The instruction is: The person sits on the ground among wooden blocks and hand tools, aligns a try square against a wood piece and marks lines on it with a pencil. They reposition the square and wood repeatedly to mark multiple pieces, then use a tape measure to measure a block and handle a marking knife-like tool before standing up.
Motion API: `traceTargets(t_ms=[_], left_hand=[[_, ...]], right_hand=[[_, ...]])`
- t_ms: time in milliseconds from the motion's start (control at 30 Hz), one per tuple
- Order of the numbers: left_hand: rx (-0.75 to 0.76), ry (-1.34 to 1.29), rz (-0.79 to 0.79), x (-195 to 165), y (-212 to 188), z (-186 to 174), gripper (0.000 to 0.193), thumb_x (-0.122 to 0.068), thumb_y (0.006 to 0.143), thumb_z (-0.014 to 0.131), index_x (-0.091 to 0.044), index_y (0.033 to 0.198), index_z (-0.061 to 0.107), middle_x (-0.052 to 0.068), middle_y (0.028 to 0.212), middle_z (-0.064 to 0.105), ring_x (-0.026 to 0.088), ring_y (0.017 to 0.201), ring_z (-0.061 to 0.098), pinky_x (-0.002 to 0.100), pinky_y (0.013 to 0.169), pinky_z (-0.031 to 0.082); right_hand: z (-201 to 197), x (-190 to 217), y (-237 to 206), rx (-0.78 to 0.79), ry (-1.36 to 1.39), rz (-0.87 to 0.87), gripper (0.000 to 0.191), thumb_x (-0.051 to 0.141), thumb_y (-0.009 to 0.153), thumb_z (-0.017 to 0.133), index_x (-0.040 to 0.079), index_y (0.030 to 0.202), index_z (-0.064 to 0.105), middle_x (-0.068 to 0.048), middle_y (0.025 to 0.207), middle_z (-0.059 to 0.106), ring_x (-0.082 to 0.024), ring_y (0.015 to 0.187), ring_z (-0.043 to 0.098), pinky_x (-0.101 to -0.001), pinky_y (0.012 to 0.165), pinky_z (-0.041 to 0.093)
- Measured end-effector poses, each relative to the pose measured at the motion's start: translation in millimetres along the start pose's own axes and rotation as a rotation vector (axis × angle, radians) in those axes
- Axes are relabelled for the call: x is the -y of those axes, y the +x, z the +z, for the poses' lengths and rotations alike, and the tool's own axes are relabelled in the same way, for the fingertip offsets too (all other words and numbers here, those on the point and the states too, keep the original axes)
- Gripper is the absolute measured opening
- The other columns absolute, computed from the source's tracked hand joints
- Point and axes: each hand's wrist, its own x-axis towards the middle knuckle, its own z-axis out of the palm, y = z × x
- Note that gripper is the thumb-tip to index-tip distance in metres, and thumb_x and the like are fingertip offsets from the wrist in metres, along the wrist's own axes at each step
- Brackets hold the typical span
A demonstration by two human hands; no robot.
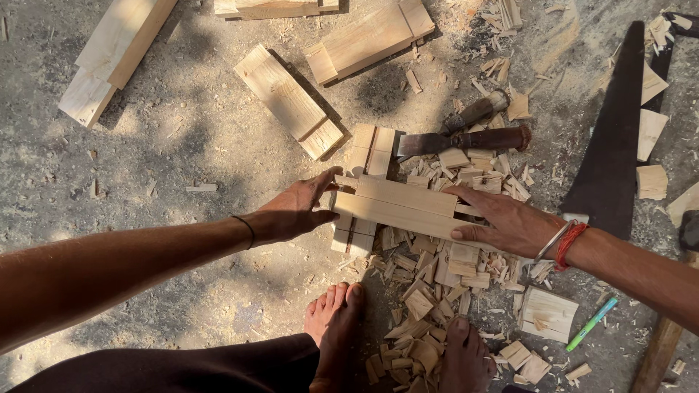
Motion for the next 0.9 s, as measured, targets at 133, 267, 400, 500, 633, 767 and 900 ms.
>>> traceTargets(t_ms=[133,267,400,500,633,767,900], left_hand=[[-0.003,0.011,0.018,3.9,0.2,10.1,0.079,-0.021,0.100,0.054,-0.014,0.162,0.005,0.021,0.160,0.036,0.041,0.144,0.041,0.055,0.121,0.029],[-0.046,0.069,0.076,18.6,4.2,20.9,0.077,-0.020,0.104,0.047,-0.009,0.163,0.000,0.036,0.147,0.043,0.044,0.126,0.054,0.051,0.109,0.045],[-0.097,0.324,0.120,32.9,6.6,31.7,0.073,-0.027,0.105,0.044,-0.006,0.163,0.005,0.037,0.121,0.063,0.026,0.070,0.072,0.039,0.063,0.064],[-0.217,0.344,0.318,37.4,7.6,34.4,0.073,-0.025,0.104,0.048,0.000,0.161,0.008,0.044,0.116,0.061,0.018,0.051,0.063,0.034,0.045,0.059],[-0.061,0.332,0.093,37.1,5.5,32.3,0.074,-0.029,0.106,0.044,-0.006,0.165,0.005,0.032,0.112,0.067,0.022,0.059,0.062,0.036,0.050,0.058],[-0.171,0.270,0.359,33.2,5.0,28.1,0.085,-0.037,0.102,0.051,0.000,0.161,0.003,0.041,0.146,0.042,0.044,0.109,0.060,0.049,0.087,0.055],[-0.037,-0.004,0.166,28.3,1.6,22.6,0.108,-0.065,0.089,0.047,-0.004,0.162,-0.003,0.029,0.163,0.023,0.045,0.147,0.032,0.052,0.119,0.031]], right_hand=[[0.2,1.5,-3.7,0.071,0.045,0.108,0.098,0.080,0.077,0.031,0.034,0.163,0.023,-0.011,0.153,0.048,-0.032,0.136,0.054,-0.0499,0.114,0.046],[-0.8,4.1,-5.2,0.036,0.057,0.077,0.093,0.077,0.081,0.031,0.033,0.162,0.024,-0.013,0.149,0.051,-0.033,0.131,0.058,-0.0505,0.110,0.048],[-3.9,6.6,-5.7,0.050,0.069,0.104,0.087,0.074,0.084,0.033,0.033,0.161,0.026,-0.013,0.142,0.059,-0.031,0.126,0.064,-0.0496,0.110,0.051],[-6.3,8.6,-6.6,0.075,0.135,0.146,0.082,0.075,0.087,0.037,0.035,0.158,0.031,-0.010,0.137,0.065,-0.027,0.122,0.069,-0.0467,0.108,0.056],[-6.7,9.8,-6.8,0.039,0.106,0.091,0.082,0.070,0.088,0.034,0.032,0.160,0.028,-0.012,0.141,0.060,-0.029,0.123,0.066,-0.0483,0.108,0.053],[-3.5,3.9,-7.3,0.036,0.108,0.088,0.084,0.071,0.087,0.033,0.031,0.161,0.029,-0.010,0.144,0.058,-0.028,0.123,0.067,-0.0480,0.108,0.052],[2.0,-8.5,-7.9,0.004,0.117,0.035,0.085,0.072,0.087,0.030,0.031,0.162,0.031,-0.009,0.152,0.051,-0.028,0.129,0.061,-0.0487,0.110,0.048]])
